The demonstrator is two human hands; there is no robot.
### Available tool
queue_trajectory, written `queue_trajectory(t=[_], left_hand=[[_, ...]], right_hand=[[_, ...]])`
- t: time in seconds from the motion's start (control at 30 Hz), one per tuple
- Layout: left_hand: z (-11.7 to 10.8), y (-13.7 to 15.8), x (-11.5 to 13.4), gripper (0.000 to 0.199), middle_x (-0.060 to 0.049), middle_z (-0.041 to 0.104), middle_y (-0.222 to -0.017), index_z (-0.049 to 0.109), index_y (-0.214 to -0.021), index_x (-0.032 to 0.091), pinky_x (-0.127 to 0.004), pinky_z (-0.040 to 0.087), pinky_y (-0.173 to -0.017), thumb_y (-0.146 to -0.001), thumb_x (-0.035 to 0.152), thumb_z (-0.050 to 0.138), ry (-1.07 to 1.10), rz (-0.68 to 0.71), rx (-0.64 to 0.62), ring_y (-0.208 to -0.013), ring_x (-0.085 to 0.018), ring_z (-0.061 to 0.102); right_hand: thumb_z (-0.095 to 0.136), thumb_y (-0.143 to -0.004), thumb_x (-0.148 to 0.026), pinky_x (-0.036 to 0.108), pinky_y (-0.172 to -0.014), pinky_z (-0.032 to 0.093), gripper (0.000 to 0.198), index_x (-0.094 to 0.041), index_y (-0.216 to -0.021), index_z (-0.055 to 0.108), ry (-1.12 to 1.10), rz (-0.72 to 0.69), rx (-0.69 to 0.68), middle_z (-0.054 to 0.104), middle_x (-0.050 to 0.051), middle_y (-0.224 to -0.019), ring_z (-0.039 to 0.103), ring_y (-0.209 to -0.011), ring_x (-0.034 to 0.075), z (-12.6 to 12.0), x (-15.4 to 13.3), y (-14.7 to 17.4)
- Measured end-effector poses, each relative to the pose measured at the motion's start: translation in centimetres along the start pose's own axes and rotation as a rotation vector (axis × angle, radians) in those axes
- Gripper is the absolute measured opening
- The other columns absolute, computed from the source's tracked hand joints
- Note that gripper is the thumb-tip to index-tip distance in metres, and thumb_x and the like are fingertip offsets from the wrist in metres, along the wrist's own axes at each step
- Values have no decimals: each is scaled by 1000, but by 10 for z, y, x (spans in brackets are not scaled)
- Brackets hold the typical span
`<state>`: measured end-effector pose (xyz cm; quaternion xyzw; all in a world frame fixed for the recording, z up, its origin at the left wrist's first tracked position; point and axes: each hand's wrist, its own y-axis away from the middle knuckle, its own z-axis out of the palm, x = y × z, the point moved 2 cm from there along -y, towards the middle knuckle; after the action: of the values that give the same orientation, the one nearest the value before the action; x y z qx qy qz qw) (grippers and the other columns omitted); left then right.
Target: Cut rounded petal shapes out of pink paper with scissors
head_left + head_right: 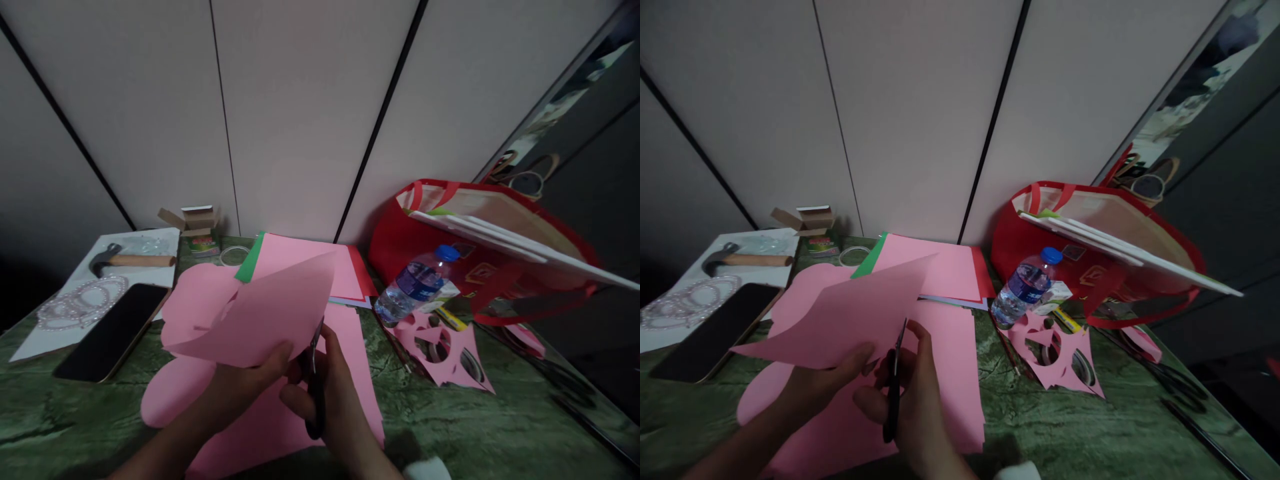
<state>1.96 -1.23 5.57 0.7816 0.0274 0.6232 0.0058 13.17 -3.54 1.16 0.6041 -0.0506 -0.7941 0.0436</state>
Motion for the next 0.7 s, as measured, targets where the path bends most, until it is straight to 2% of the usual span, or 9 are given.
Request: queue_trajectory(t=[0.1,0.27,0.43,0.6,0.7], left_hand=[[0,1,2,19,0,68,-53,53,-48,25,-29,52,-60,-66,31,54,0,-8,-7,-56,-19,64],[0,1,1,18,1,69,-54,54,-48,25,-28,52,-63,-64,30,56,30,-39,-5,-58,-19,65],[-2,0,-6,14,0,70,-60,55,-51,24,-27,52,-62,-62,32,59,52,-27,36,-61,-19,65],[-2,-1,-9,17,0,70,-64,54,-51,24,-27,52,-62,-64,34,57,21,-24,11,-64,-19,65],[-3,-1,-10,14,0,70,-64,54,-54,24,-28,52,-63,-63,35,57,25,-21,13,-64,-19,65]], right_hand=[[71,-57,-19,19,-40,35,74,-26,-120,32,8,25,9,52,-7,-61,49,-51,13,0,1,-1],[74,-56,-24,23,-47,42,77,-26,-120,31,46,-48,-5,54,-7,-60,53,-54,14,-2,3,-1],[74,-54,-24,22,-44,42,78,-25,-119,32,6,-26,41,55,-7,-58,51,-51,13,-1,8,-2],[77,-47,-28,21,-41,39,81,-24,-116,35,-62,13,106,55,-8,-53,48,-47,12,2,12,-5],[77,-50,-30,21,-43,39,78,-24,-115,35,-82,-16,80,55,-8,-53,47,-47,11,3,11,-5]])
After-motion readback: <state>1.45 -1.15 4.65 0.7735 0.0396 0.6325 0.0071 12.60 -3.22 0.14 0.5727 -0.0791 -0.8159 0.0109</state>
